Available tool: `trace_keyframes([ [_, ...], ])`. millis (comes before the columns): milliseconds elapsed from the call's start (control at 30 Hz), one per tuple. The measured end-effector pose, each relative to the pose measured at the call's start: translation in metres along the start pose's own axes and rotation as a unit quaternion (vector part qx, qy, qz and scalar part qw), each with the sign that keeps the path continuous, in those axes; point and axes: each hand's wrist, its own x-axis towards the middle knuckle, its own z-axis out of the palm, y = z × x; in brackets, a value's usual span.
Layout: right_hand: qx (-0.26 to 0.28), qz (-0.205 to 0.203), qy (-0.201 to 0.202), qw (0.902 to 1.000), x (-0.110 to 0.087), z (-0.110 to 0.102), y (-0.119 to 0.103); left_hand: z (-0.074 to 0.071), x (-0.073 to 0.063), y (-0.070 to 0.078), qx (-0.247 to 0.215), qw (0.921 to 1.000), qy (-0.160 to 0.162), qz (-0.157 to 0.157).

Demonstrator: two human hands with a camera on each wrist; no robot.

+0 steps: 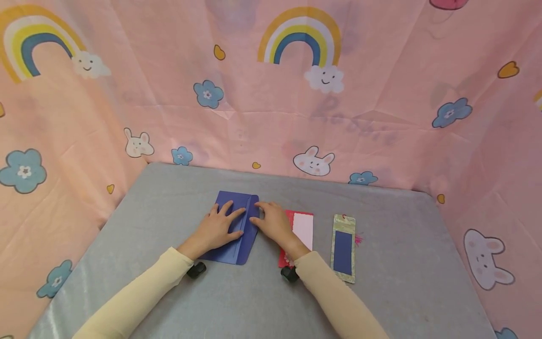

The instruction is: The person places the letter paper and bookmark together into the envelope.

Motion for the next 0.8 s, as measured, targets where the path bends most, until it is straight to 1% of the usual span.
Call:
trace_keyframes([
  [200,-0.015,-0.006,0.009,0.9998,0.003,0.006,-0.005,0.002,0.001,0.000,0.001,0.9999,-0.002,-0.011],
  [567,0.008,-0.002,0.007,0.9999,0.007,0.013,-0.008,0.001,0.002,0.003,0.001,0.9998,-0.007,-0.019],
  [800,0.018,0.009,0.007,0.9998,0.008,0.017,-0.008,0.000,0.003,0.006,0.005,0.9996,-0.016,-0.024],
])
